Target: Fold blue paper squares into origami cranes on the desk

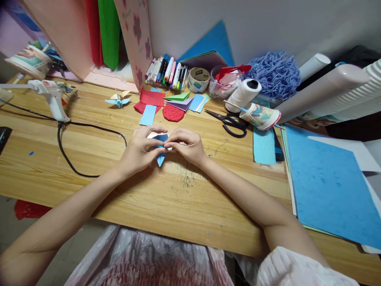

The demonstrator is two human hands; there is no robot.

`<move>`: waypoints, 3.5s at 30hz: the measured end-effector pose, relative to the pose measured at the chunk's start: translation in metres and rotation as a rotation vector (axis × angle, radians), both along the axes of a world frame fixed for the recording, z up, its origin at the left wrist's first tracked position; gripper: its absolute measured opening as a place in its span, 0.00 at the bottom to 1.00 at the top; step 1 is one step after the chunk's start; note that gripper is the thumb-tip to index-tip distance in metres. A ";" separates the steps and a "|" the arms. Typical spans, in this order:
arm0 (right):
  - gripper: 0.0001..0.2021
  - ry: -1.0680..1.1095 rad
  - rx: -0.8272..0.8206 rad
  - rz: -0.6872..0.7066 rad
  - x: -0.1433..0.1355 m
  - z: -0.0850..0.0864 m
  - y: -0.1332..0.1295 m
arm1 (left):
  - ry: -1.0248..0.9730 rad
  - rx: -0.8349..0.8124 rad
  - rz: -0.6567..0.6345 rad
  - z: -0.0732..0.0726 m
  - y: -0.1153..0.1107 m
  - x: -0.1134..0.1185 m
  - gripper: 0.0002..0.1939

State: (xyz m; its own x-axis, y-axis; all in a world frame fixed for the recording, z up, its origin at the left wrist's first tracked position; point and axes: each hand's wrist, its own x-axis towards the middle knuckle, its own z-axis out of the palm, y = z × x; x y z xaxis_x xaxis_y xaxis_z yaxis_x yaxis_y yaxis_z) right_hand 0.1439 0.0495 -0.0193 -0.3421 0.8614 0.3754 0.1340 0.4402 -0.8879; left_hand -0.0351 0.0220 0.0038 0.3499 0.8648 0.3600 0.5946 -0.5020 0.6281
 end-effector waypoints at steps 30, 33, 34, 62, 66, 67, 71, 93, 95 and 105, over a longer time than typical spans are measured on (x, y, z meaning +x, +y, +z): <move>0.02 -0.061 0.249 0.102 0.004 -0.001 0.007 | 0.108 0.218 0.008 -0.005 -0.003 0.001 0.06; 0.00 -0.036 0.190 0.079 0.002 -0.002 0.004 | 0.110 0.230 0.016 -0.003 -0.004 0.001 0.06; 0.01 -0.027 0.173 0.071 0.001 -0.002 0.004 | 0.115 0.237 0.018 -0.002 -0.004 0.001 0.06; 0.05 -0.354 0.626 0.067 0.006 -0.002 0.009 | 0.284 0.435 0.068 -0.007 0.005 0.000 0.10; 0.06 -0.381 0.677 0.032 0.003 -0.002 0.006 | 0.316 0.480 0.083 -0.008 0.005 0.002 0.11; 0.07 -0.389 0.693 0.026 0.003 -0.003 0.005 | 0.320 0.484 0.081 -0.009 0.005 0.002 0.11; 0.08 -0.406 0.752 0.007 0.002 -0.006 0.004 | 0.327 0.463 0.057 -0.009 0.004 0.002 0.10; 0.11 -0.534 0.897 -0.038 0.001 -0.010 0.001 | 0.386 0.449 0.045 -0.015 0.007 0.005 0.10; 0.11 -0.550 0.885 -0.032 0.000 -0.010 0.000 | 0.379 0.430 0.032 -0.017 0.008 0.005 0.11; 0.05 -0.412 0.587 -0.125 0.000 -0.006 0.006 | 0.237 0.293 -0.033 0.007 0.004 -0.001 0.22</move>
